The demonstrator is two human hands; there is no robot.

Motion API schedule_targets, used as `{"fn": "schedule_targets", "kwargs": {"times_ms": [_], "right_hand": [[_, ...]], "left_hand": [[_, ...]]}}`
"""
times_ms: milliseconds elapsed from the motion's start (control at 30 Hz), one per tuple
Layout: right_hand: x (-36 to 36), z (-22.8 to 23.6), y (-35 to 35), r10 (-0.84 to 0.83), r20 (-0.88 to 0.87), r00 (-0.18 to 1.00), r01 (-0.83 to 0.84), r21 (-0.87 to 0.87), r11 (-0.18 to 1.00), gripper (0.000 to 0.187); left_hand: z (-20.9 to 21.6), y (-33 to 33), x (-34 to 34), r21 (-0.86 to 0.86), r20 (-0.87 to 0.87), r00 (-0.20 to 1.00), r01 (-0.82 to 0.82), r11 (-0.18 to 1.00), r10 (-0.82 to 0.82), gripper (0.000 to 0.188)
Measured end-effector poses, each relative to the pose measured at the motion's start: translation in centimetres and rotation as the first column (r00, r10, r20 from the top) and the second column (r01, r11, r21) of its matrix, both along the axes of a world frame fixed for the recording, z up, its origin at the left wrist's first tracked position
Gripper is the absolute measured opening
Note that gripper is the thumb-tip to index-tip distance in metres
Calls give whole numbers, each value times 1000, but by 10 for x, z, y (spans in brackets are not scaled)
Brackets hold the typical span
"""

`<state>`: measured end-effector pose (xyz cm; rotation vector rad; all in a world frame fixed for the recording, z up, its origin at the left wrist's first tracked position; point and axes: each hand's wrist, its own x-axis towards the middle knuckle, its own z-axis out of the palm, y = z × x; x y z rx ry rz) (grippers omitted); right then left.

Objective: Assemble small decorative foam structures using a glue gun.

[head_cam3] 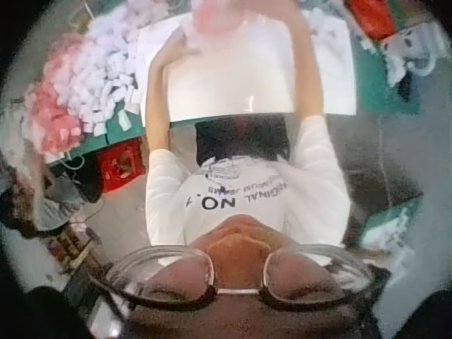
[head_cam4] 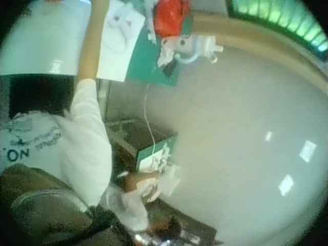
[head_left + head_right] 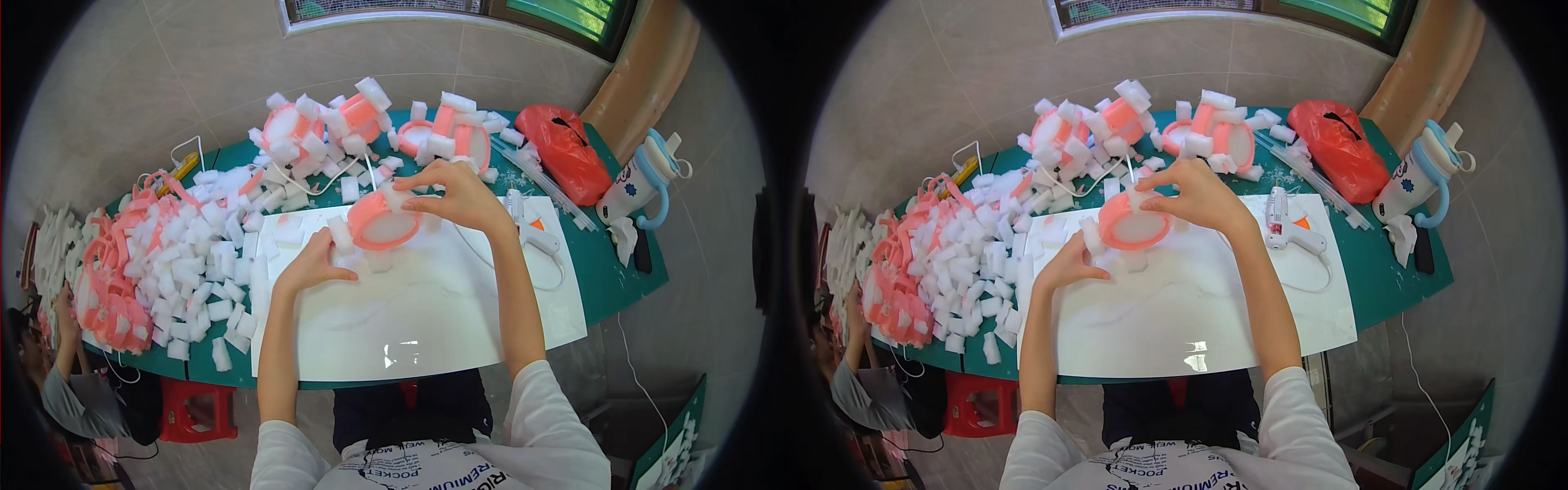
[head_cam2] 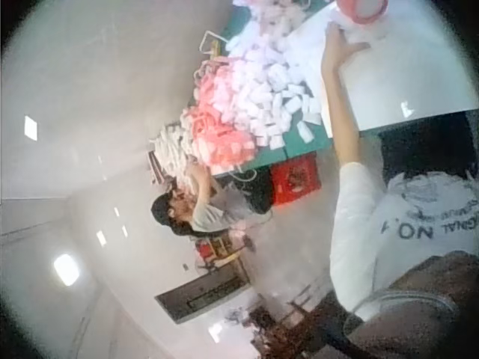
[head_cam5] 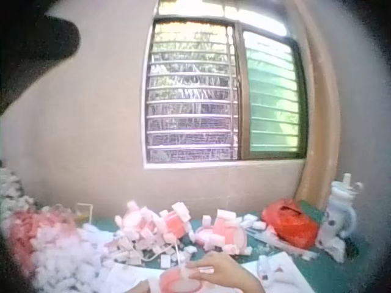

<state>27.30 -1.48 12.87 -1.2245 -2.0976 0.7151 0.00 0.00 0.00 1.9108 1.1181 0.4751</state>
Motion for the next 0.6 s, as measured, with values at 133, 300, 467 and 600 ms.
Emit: {"fn": "schedule_targets", "kwargs": {"times_ms": [133, 300, 467, 600], "right_hand": [[9, -9, 7, -15, -28, 1000, 17, 76, 997, 30], [17, -18, 15, -51, -81, 995, 56, 53, 997, 27], [31, -40, 21, -120, -194, 974, 132, 52, 990, 27], [38, -68, 19, -234, -407, 883, 209, -107, 972, 28]], "left_hand": [[5, -16, 25, 253, -87, 996, -8, 968, 31, 81], [6, -19, 44, 220, -97, 983, -133, 966, 157, 73], [9, -13, 41, 103, 68, 975, -218, 971, 212, 65], [10, -10, 32, 21, 191, 953, -244, 969, 236, 55]]}}
